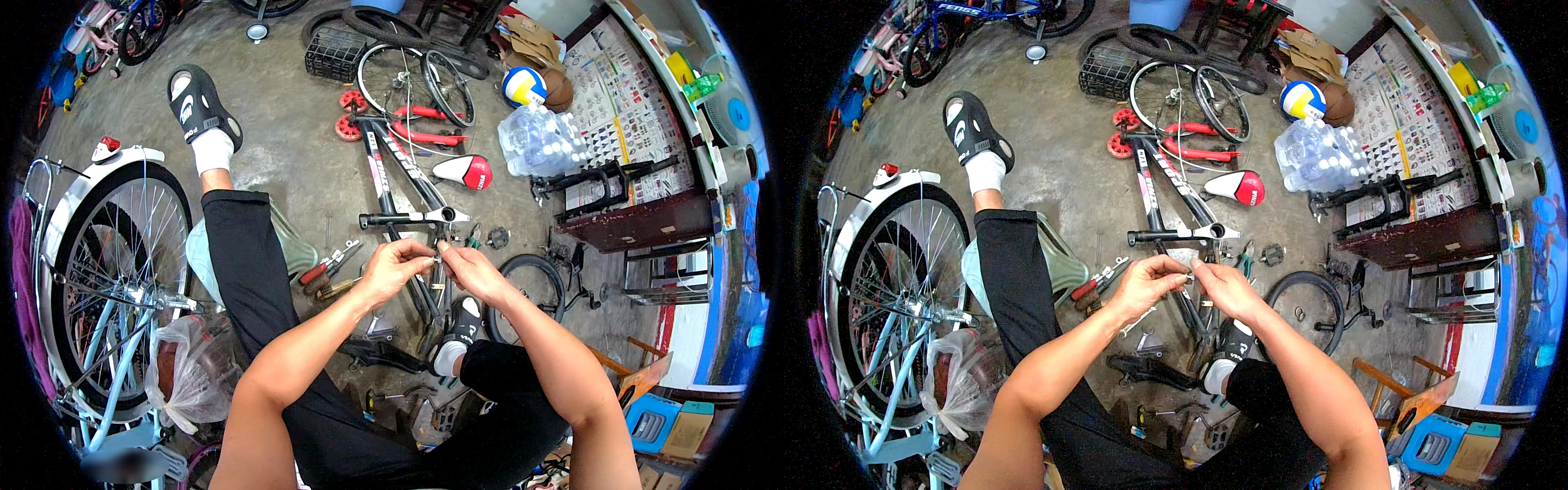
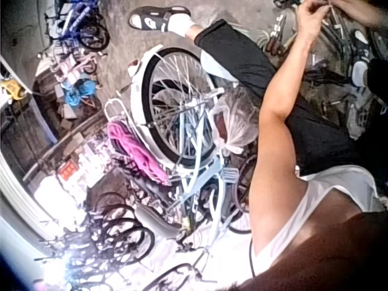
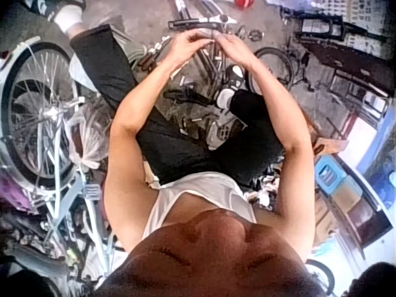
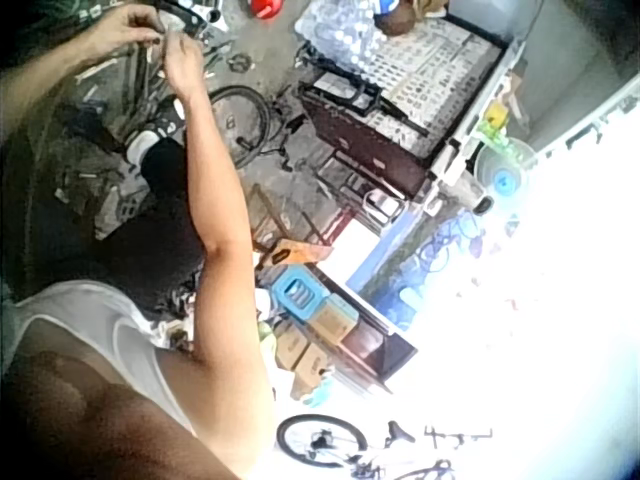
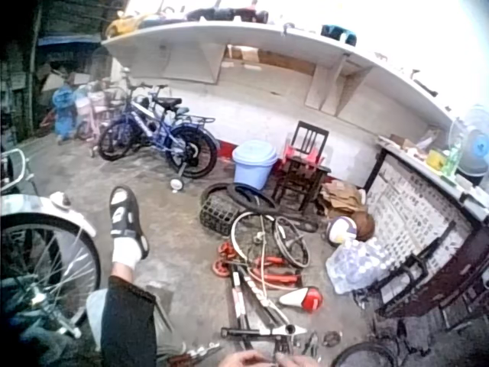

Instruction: The person assembles bicycle components by hand, first threading a small part onto a bolt and then aligning a red fork onto the black bicycle frame.

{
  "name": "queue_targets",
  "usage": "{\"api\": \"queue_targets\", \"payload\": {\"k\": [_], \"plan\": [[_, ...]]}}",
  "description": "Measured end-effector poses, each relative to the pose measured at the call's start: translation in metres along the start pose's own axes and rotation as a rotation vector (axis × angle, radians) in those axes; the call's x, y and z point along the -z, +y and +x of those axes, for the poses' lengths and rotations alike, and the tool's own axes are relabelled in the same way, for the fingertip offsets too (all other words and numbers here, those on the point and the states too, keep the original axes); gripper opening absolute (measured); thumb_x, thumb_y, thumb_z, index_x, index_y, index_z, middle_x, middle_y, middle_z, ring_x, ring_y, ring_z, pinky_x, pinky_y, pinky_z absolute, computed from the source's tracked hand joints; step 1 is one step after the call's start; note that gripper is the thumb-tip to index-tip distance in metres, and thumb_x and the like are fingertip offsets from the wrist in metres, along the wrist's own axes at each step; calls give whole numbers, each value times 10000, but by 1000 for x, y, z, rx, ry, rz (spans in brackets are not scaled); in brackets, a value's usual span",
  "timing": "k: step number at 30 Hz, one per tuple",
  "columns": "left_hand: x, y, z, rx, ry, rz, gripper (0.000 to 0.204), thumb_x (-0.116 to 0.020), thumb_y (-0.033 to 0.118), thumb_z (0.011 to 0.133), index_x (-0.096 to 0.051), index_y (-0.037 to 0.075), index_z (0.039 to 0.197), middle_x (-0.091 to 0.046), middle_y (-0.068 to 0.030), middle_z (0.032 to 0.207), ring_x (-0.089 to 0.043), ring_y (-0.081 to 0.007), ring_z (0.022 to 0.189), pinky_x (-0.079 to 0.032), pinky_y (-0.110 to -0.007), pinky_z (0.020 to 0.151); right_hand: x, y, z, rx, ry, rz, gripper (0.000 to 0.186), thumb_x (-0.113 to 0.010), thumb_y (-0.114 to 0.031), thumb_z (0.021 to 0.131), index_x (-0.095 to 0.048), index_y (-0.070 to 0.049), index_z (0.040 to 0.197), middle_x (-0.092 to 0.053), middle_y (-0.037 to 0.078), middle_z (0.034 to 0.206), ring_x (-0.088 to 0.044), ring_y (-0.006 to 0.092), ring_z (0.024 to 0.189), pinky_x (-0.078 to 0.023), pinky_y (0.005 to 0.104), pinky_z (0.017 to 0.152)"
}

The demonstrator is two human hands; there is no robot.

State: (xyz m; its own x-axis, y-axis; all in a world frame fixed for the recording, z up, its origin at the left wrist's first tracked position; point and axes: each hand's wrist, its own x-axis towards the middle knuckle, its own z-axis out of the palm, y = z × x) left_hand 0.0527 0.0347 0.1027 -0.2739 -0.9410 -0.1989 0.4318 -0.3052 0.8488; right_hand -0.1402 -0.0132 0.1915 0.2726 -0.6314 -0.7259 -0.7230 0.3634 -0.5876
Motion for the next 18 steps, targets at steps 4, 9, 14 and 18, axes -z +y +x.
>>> {"api": "queue_targets", "payload": {"k": [4,9,14,18], "plan": [[1,1,2,2,11,9,162,-707,67,965,-700,-16,1104,-723,-59,991,-673,-124,899,-556,-281,826,-2,1,1,246,187,-145,434,-559,-434,984,-584,-5,1043,-649,137,938,-631,212,887,-493,373,782],[2,0,3,-1,-13,29,158,-703,66,969,-699,-14,1105,-729,-64,1005,-676,-128,899,-557,-285,821,-5,-1,0,154,100,-109,429,-527,-407,1008,-607,12,963,-659,136,931,-632,243,873,-493,395,795],[1,-1,1,-38,-9,12,157,-714,85,968,-703,-8,1094,-730,-60,996,-679,-126,896,-559,-286,819,-8,-4,-1,283,230,-81,529,-473,-479,1071,-622,-23,849,-560,26,748,-514,126,730,-420,291,686],[1,0,1,-39,-11,16,156,-717,91,967,-708,-5,1091,-731,-57,987,-675,-123,891,-556,-283,815,-7,-4,1,66,56,157,486,-514,-454,1051,-621,-32,835,-575,23,735,-502,111,683,-412,288,630]]}}
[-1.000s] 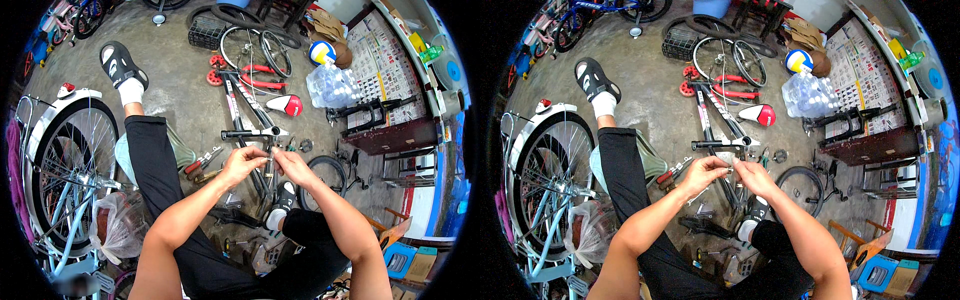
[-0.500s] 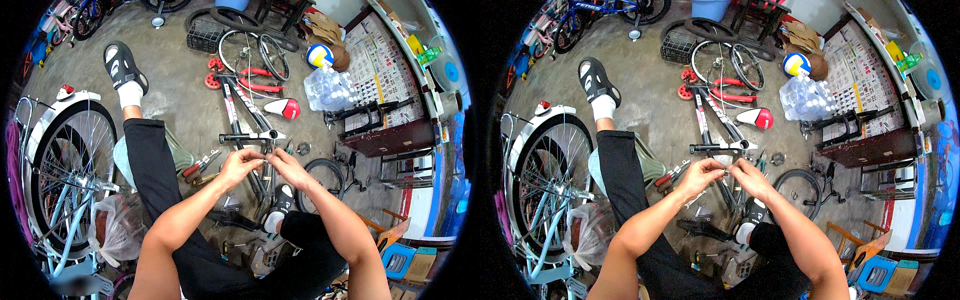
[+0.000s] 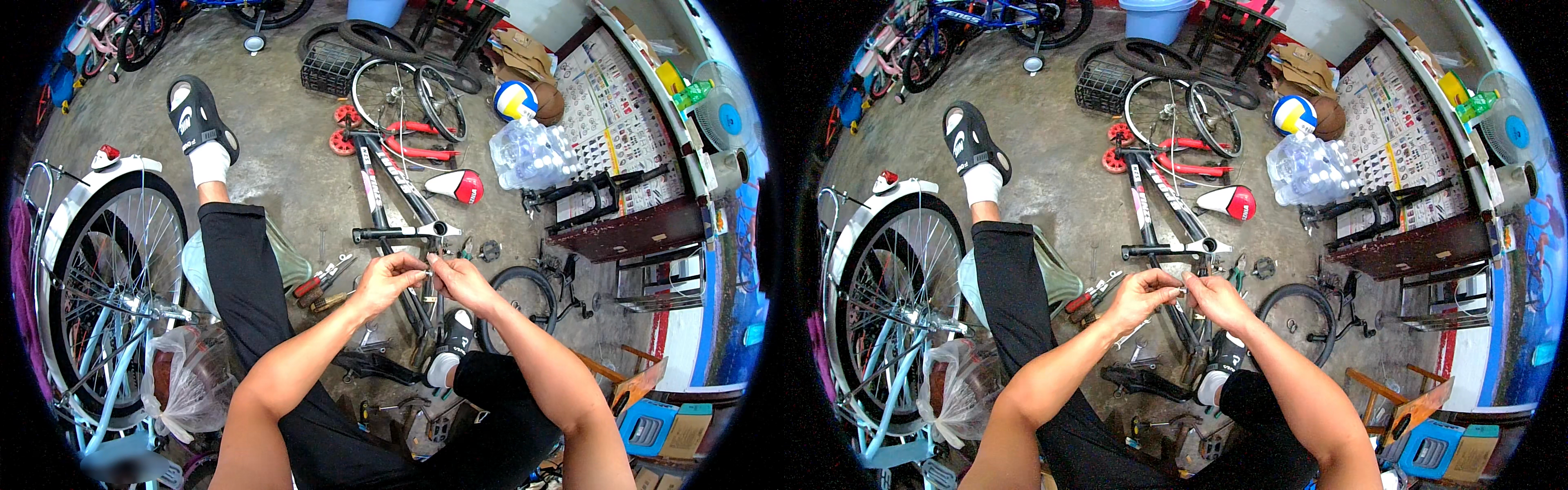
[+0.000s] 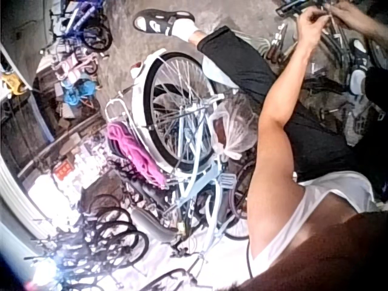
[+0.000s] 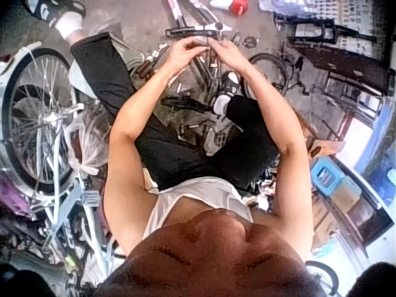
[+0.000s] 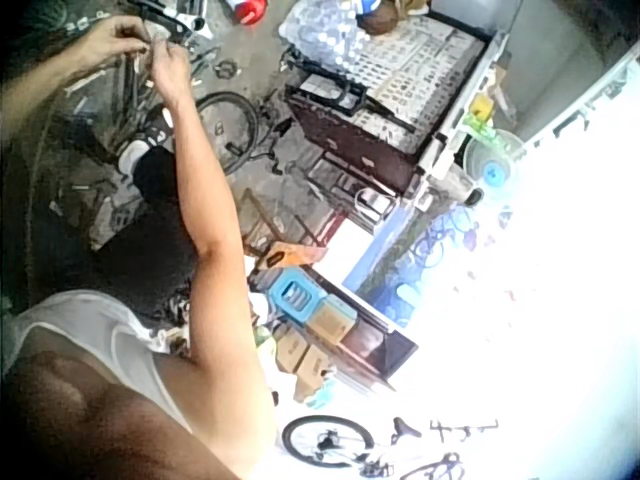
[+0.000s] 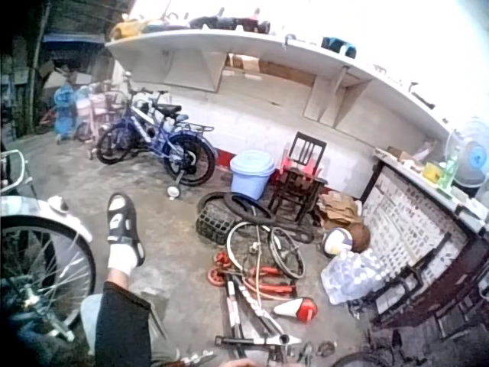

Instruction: The person assembles bicycle components by hand, first threading a small part onto a bolt and then aligning a red fork onto the black bicycle frame.

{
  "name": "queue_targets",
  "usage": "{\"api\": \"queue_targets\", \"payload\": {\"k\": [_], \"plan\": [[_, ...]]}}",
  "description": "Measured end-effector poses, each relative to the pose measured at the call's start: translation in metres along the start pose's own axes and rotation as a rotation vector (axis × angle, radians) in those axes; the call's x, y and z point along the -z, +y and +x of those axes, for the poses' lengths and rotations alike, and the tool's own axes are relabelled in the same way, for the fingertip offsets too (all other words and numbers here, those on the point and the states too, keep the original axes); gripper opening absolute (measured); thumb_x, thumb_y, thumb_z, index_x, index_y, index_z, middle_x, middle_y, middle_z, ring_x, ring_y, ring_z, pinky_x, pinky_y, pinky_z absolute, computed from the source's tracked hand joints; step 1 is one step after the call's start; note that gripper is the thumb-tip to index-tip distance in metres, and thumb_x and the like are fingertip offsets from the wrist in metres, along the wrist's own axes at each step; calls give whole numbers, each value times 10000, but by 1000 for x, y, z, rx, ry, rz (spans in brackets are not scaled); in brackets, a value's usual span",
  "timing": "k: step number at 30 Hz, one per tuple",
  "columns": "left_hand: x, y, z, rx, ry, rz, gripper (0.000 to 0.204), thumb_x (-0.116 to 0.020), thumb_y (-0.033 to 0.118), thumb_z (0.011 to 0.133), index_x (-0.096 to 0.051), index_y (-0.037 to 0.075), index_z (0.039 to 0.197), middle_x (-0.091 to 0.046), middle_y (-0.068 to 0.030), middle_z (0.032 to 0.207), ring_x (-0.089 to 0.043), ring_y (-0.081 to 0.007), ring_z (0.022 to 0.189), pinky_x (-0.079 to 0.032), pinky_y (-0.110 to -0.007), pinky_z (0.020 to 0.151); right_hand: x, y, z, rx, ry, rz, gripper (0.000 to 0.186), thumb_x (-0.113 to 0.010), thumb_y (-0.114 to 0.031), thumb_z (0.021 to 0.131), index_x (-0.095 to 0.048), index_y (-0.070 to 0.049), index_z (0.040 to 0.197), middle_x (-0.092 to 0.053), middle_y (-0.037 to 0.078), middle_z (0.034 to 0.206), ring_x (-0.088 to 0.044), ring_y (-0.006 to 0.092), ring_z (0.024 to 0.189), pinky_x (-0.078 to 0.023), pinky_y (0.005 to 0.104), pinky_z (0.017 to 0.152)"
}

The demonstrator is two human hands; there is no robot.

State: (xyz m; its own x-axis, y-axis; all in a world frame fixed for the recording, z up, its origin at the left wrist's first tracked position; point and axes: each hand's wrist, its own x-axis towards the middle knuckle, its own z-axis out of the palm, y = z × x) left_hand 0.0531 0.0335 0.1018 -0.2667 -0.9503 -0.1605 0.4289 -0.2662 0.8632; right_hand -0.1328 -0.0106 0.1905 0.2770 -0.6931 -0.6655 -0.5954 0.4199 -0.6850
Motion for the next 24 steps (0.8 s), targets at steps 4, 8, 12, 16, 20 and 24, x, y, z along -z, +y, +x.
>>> {"api": "queue_targets", "payload": {"k": [4,8,12,16,20,24], "plan": [[-1,1,-1,7,2,1,157,-716,87,967,-708,-4,1095,-731,-53,980,-672,-119,879,-551,-278,807,-2,-2,0,102,97,-37,517,-498,-480,1058,-618,-37,820,-551,6,689,-473,108,619,-378,286,575],[-1,-1,-1,0,8,11,138,-703,76,973,-710,-3,1086,-722,-42,946,-660,-106,857,-547,-273,791,1,-3,-2,-84,-39,60,452,-518,-464,1051,-609,-49,896,-531,-5,728,-459,96,637,-371,268,577],[1,-5,1,-8,4,-25,132,-700,78,976,-709,-1,1081,-715,-35,929,-653,-101,847,-544,-270,780,-1,1,2,41,52,-2,448,-532,-473,1040,-604,-52,909,-531,-5,734,-471,98,651,-382,263,593],[2,-6,2,-1,12,-30,160,-711,91,971,-701,-4,1099,-722,-52,956,-669,-125,866,-549,-279,794,-4,7,5,90,74,-27,572,-485,-576,1031,-613,-34,902,-558,22,746,-512,119,669,-418,285,616],[3,-7,2,0,10,-36,152,-699,80,978,-695,-5,1104,-726,-64,979,-682,-138,892,-563,-295,810,0,5,6,4,68,-63,633,-518,-599,989,-635,21,943,-628,73,830,-597,164,764,-484,343,685],[4,-8,2,-16,11,-53,134,-690,73,982,-692,2,1095,-724,-52,983,-670,-121,893,-558,-288,803,0,3,5,61,38,-114,718,-513,-684,976,-666,11,883,-593,30,738,-560,151,716,-469,327,667]]}}
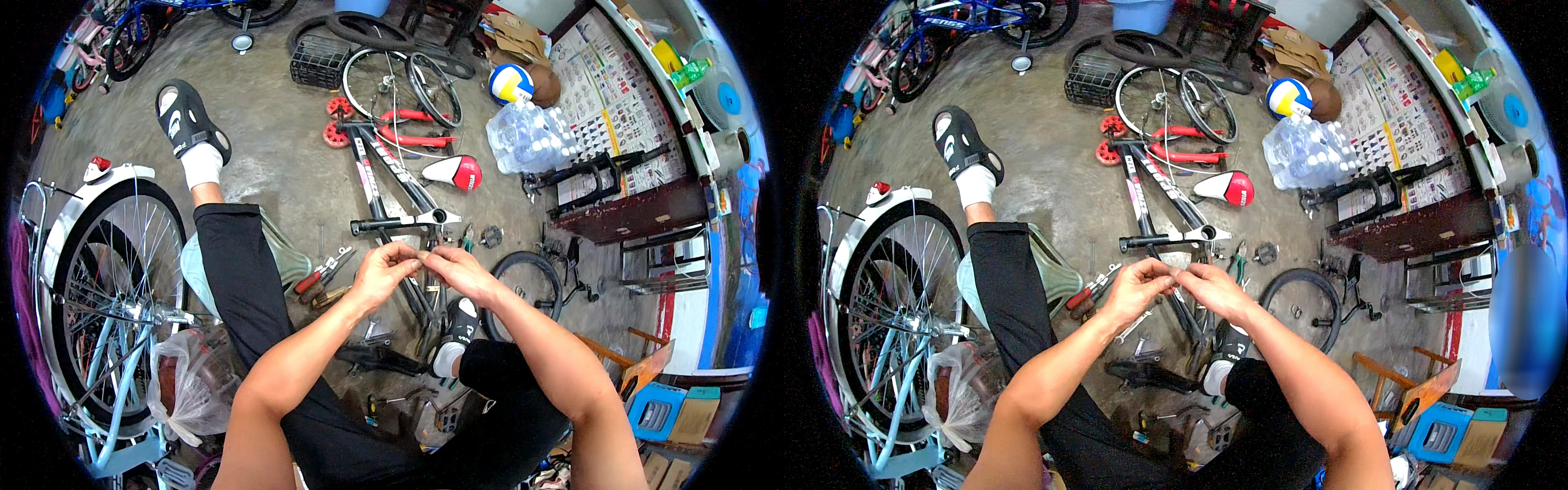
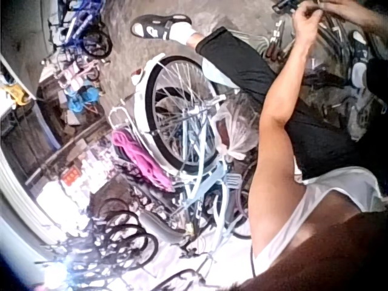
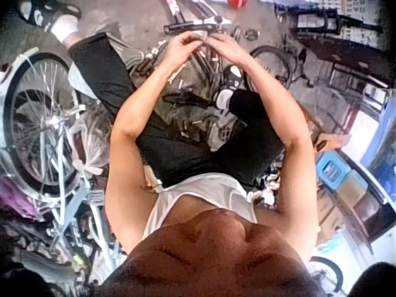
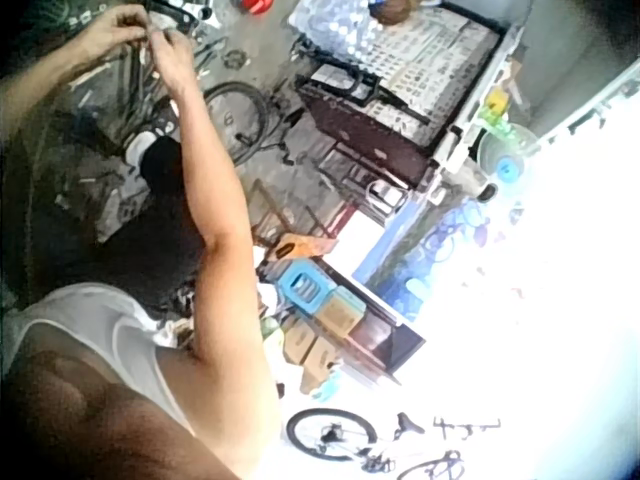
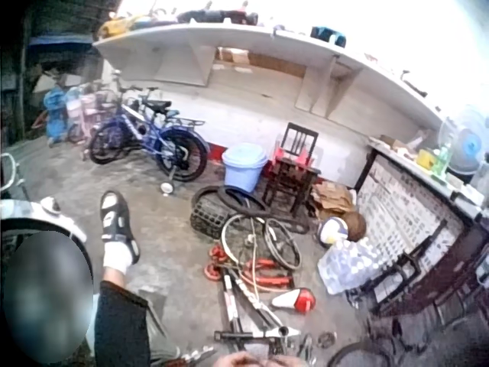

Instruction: The person assembles bicycle components by hand, first threading a small part onto a bolt and then aligning a red fork onto the black bicycle frame.

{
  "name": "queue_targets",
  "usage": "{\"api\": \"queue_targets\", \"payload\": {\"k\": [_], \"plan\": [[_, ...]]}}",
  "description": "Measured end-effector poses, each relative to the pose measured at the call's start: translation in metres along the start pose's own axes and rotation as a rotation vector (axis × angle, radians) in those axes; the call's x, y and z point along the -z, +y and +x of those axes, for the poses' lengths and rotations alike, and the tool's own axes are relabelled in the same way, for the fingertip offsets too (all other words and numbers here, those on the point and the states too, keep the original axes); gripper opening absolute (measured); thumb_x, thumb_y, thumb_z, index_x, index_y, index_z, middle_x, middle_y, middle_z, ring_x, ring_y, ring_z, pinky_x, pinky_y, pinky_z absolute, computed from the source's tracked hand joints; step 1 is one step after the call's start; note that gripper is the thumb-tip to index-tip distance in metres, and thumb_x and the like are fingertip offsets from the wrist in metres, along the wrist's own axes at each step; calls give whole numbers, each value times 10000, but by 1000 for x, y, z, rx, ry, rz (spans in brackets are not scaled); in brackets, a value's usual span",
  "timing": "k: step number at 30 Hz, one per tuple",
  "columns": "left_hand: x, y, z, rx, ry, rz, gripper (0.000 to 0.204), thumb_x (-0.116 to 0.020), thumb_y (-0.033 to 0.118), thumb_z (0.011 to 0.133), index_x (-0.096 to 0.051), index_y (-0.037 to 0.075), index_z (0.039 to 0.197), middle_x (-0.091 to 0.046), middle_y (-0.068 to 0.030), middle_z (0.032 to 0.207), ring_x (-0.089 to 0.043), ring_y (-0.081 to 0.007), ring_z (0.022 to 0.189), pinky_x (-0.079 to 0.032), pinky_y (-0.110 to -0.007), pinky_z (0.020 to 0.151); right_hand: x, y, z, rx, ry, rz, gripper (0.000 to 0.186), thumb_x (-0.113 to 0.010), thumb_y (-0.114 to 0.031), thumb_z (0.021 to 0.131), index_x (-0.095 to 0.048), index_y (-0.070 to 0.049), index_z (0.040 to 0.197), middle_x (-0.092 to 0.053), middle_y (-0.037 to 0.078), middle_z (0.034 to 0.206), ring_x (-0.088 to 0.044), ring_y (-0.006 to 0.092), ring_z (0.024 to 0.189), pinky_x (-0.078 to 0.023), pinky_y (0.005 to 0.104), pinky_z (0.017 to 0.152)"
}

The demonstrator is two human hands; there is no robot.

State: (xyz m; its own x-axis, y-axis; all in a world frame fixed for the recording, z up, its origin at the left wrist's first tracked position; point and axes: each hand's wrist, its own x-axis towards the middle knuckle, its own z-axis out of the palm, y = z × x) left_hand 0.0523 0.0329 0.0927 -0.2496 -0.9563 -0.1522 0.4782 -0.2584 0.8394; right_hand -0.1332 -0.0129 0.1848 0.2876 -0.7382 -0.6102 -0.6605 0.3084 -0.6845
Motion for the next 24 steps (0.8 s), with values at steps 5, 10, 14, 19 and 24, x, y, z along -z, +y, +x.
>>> {"api": "queue_targets", "payload": {"k": [5,10,14,19,24], "plan": [[-3,-1,1,-7,-1,33,127,-689,61,979,-695,20,1100,-727,-42,994,-686,-132,914,-561,-301,830,-4,1,2,-48,-10,-29,709,-536,-661,970,-687,30,919,-655,97,811,-595,172,775,-487,354,705],[-5,7,-4,-30,-2,65,188,-654,75,992,-670,25,1172,-716,-48,1001,-669,-141,869,-558,-309,815,7,-30,0,148,96,-300,602,-604,-588,973,-664,1,863,-604,91,734,-552,150,702,-476,367,641],[21,7,0,-40,48,361,412,-647,254,1005,-611,10,1335,-711,-79,1051,-639,-128,848,-537,-297,793,71,-64,-35,444,516,-313,608,-610,-583,977,-698,12,888,-618,139,691,-550,140,686,-487,421,640],[68,-16,20,168,206,478,355,-591,358,1053,-679,34,1169,-716,-38,941,-602,-79,727,-500,-249,668,165,-25,-166,464,851,-580,587,-611,-525,982,-642,5,733,-605,234,667,-610,453,667,-487,499,625],[84,-36,24,155,167,524,323,-591,323,1060,-685,24,1135,-703,-30,891,-573,-70,696,-474,-240,636,132,105,-293,116,981,-544,508,-584,-407,1032,-576,-1,727,-552,248,675,-562,446,633,-438,496,578]]}}
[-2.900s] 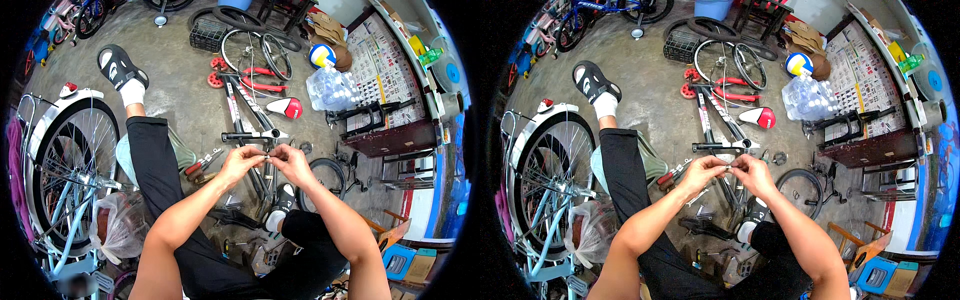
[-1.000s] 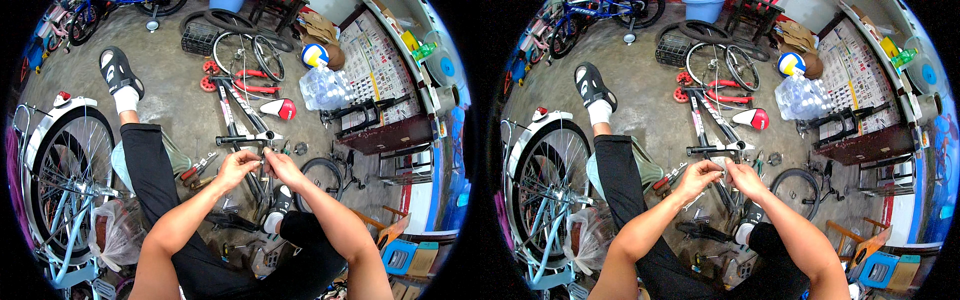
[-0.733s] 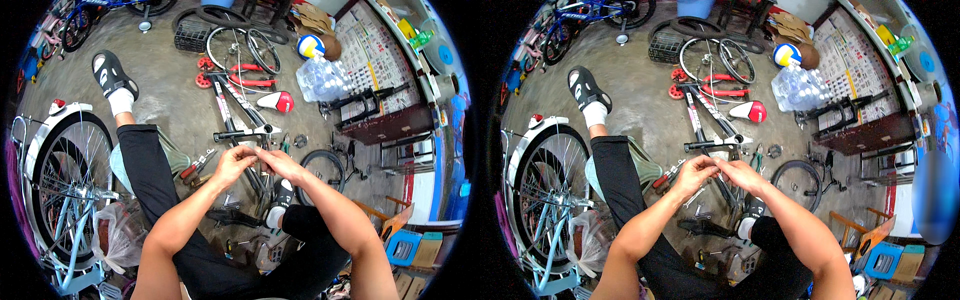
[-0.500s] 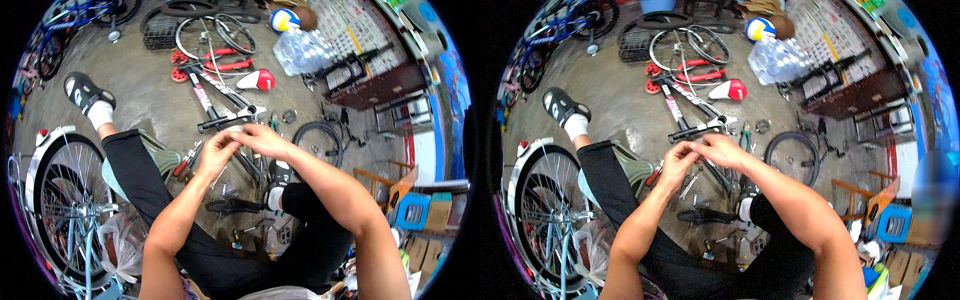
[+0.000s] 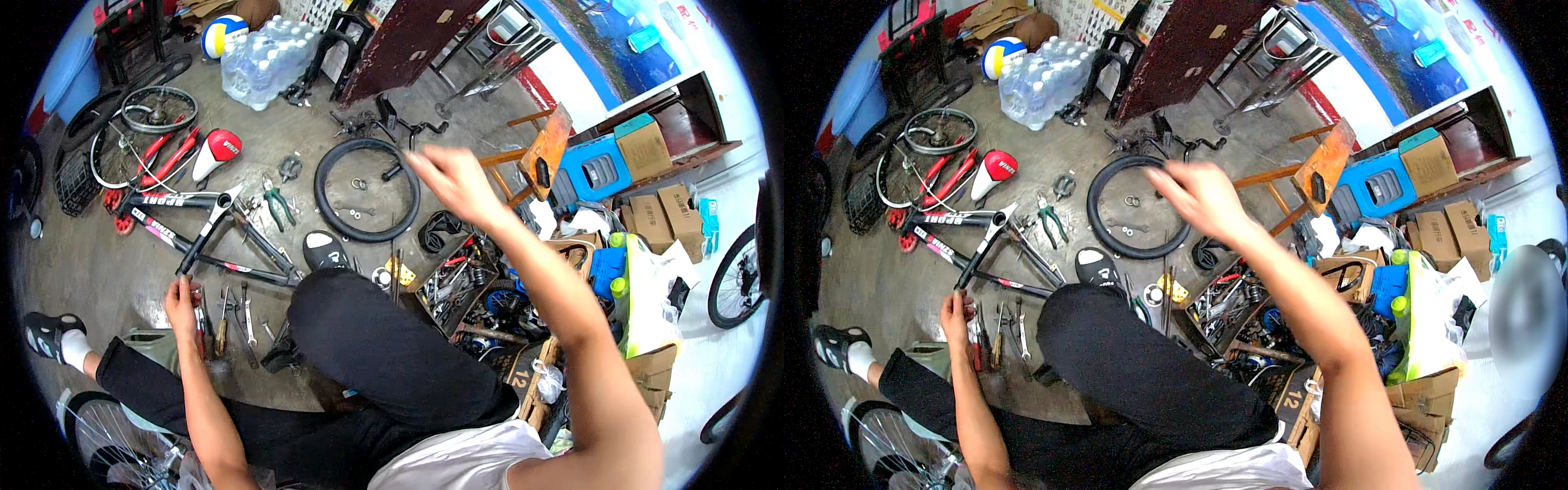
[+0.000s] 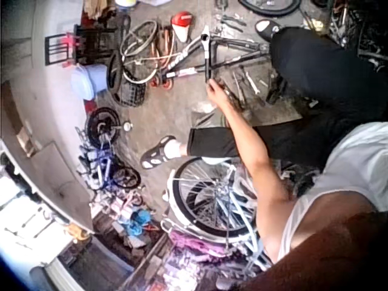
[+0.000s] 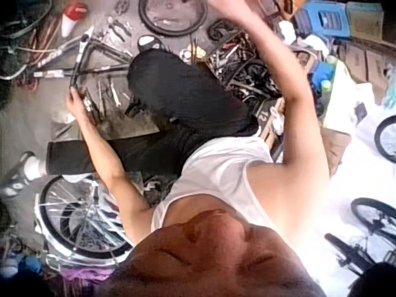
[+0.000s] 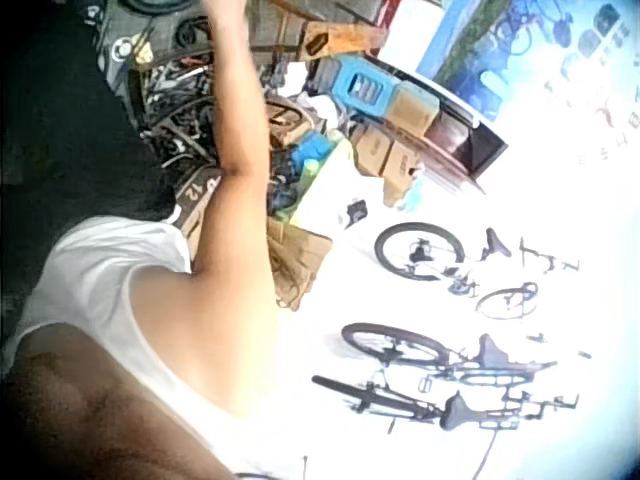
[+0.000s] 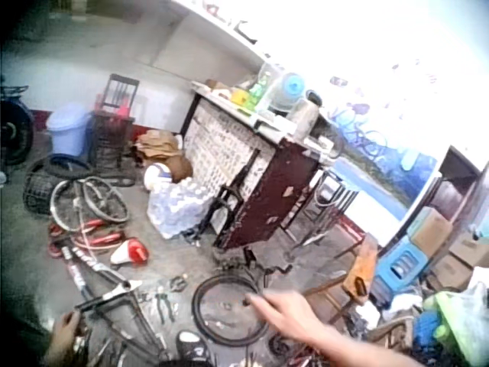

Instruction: The person assembles bicycle components by hand, first threading a small part onto a bolt and then aligning a red fork onto the black bicycle frame.

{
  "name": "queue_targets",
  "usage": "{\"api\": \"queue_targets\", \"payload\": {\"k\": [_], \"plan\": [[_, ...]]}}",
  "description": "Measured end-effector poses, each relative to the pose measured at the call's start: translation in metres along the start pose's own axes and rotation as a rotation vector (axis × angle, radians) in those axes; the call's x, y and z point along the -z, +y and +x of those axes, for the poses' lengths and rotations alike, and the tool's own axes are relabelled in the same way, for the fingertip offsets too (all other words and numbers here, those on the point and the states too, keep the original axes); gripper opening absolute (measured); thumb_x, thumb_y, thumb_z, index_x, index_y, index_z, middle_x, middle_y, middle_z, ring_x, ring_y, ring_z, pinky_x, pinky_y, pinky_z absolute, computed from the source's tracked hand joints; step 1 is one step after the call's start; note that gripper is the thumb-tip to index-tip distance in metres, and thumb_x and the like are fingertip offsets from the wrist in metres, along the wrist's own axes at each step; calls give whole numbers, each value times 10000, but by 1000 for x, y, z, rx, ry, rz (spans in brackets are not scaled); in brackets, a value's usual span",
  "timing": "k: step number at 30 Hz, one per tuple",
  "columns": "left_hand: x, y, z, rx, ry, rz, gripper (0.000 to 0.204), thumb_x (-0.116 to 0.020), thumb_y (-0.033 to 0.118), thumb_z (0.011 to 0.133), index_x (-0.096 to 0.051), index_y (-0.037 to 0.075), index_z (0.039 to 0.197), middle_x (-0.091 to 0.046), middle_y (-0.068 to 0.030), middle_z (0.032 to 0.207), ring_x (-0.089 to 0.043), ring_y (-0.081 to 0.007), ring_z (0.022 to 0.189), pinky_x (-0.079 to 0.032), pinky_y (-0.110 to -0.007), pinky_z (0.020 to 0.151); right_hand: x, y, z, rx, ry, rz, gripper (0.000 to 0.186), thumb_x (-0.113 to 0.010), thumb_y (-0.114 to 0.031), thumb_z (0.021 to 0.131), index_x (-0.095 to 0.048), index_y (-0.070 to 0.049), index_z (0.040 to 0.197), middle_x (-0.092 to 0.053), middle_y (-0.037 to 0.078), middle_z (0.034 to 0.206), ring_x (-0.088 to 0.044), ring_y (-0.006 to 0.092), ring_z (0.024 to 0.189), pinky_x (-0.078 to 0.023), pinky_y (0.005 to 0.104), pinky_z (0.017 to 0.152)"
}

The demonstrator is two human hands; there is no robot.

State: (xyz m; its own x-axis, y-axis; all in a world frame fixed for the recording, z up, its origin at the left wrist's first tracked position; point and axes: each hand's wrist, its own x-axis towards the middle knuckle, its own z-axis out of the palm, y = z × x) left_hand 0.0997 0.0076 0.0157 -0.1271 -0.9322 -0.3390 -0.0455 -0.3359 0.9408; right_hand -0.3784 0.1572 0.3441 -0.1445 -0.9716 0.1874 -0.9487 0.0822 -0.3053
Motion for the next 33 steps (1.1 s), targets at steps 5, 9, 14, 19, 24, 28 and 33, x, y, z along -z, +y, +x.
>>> {"api": "queue_targets", "payload": {"k": [5,9,14,19,24,28,33], "plan": [[-5,-5,-10,-8,5,115,288,-600,304,1046,-664,30,985,-672,-34,837,-595,-108,730,-499,-287,681,-47,93,-170,-496,-311,-283,499,-534,-493,1023,-669,-50,837,-674,228,801,-662,451,825,-513,541,724],[-7,-2,-18,-47,37,292,312,-620,327,1015,-678,24,963,-687,-61,813,-638,-157,738,-519,-327,706,-79,131,-225,-724,-620,-378,623,-481,-688,969,-772,-162,1136,-753,201,950,-718,392,949,-554,487,843],[-14,11,-16,-47,57,301,280,-621,252,1022,-696,-8,1093,-758,-89,899,-691,-145,739,-555,-320,694,-88,125,-122,-468,-282,-295,548,-566,-555,981,-658,-28,862,-693,260,834,-677,471,842,-516,556,736],[-6,27,-15,-55,123,260,253,-647,236,1007,-700,-6,1055,-756,-77,871,-694,-135,718,-554,-314,668,-77,42,54,-37,-337,-305,459,-608,-476,971,-629,-25,888,-686,245,845,-664,460,856,-515,543,737],[9,33,-8,-58,223,170,250,-645,237,1006,-707,1,1058,-757,-79,862,-690,-123,714,-552,-304,661,-117,-78,154,429,-355,-395,376,-649,-413,935,-630,-42,873,-694,192,840,-689,413,843,-544,515,729],[15,35,-2,-55,267,141,262,-642,254,1005,-714,6,1047,-756,-73,856,-691,-126,709,-555,-306,663,-204,-152,155,338,-492,-271,426,-624,-500,932,-733,-93,995,-742,188,947,-718,384,906,-568,525,792],[17,41,-1,-4,269,12,236,-625,232,1020,-713,19,1069,-748,-65,880,-668,-116,724,-547,-300,676,-321,-176,77,419,-652,-166,429,-678,-458,899,-664,-51,1033,-702,190,1041,-683,373,1023,-565,492,863]]}}
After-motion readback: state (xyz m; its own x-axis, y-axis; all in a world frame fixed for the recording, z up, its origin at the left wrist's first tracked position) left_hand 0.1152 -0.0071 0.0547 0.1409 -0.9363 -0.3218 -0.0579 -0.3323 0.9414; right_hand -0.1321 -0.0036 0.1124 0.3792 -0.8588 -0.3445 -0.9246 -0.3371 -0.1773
